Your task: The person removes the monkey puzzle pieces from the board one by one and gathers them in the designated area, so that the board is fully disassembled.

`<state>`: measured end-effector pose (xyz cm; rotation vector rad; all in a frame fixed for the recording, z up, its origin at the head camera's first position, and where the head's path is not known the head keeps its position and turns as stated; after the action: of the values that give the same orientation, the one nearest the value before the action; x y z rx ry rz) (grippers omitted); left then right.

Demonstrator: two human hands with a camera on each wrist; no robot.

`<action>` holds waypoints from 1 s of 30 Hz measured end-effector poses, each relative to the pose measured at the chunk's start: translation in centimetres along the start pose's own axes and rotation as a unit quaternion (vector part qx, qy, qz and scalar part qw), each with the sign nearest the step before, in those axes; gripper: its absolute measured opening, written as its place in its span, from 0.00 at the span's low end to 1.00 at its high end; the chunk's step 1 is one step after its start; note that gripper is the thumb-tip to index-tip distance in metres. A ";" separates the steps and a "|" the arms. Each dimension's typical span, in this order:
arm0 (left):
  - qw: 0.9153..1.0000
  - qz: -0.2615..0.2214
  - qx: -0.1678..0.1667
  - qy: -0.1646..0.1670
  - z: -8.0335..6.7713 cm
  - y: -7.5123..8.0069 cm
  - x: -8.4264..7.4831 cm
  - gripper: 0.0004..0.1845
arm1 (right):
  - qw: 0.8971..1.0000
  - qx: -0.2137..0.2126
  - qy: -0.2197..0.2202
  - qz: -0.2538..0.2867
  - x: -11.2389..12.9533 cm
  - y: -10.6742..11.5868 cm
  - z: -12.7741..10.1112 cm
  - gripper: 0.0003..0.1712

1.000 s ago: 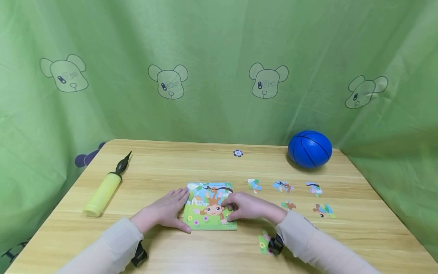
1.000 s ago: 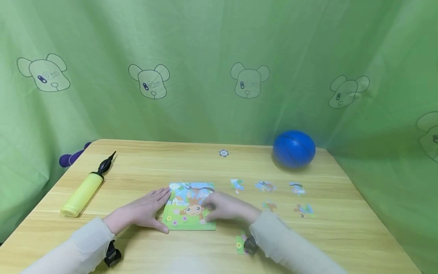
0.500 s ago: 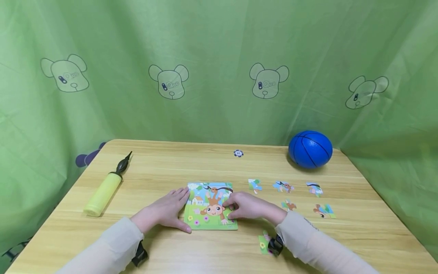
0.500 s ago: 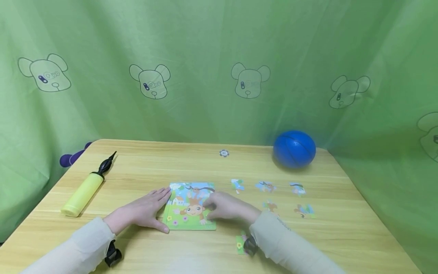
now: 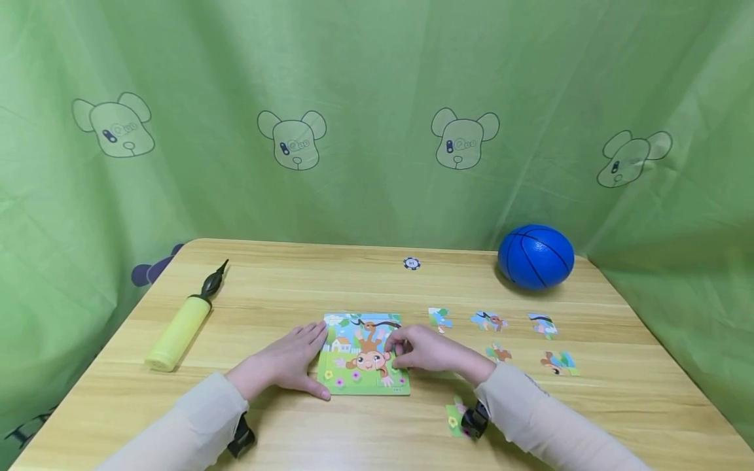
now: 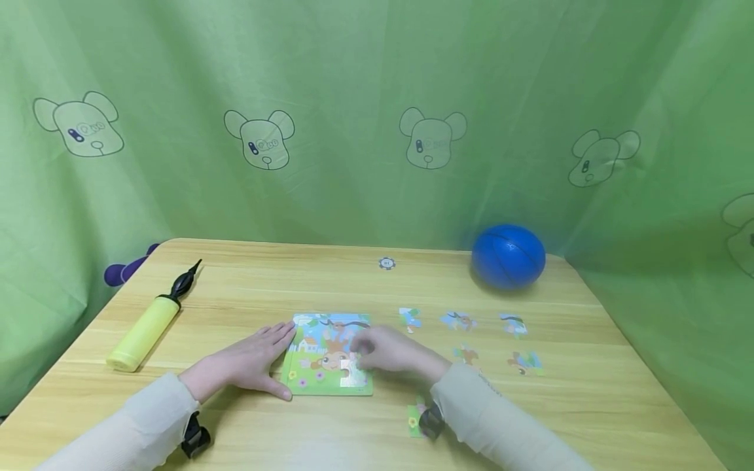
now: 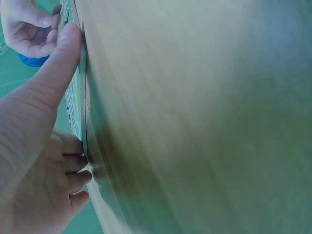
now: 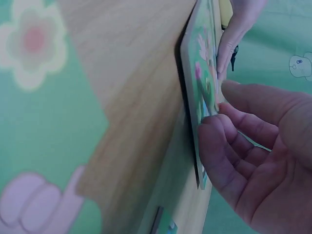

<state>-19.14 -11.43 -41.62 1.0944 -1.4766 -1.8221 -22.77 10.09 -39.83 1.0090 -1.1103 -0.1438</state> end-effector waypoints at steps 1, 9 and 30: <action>1.000 0.000 0.000 0.000 0.0 0.0 0.0 0.63 | 1.000 -0.003 -0.003 0.011 0.0 0.1 0.0 0.06; 1.000 0.002 0.001 -0.002 0.0 0.1 -0.1 0.63 | 0.994 -0.007 -0.035 0.099 -0.5 0.1 0.0 0.02; 1.000 -0.005 -0.001 -0.001 -0.1 0.3 -0.3 0.62 | 0.984 -0.037 -0.085 0.153 -1.8 2.6 -0.9 0.05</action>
<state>-18.96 -11.33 -41.29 1.1013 -1.4730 -1.8308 -23.84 13.13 -39.16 0.7594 -1.3931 -0.0215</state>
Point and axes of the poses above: each hand's wrist, its own z-axis towards the middle knuckle, its own y-axis out of the back of the hand, x = y × z, the point moved 5 cm from there along z, towards the middle knuckle, and after that the axes turned 15 degrees about -x, right-handed, at the moved point
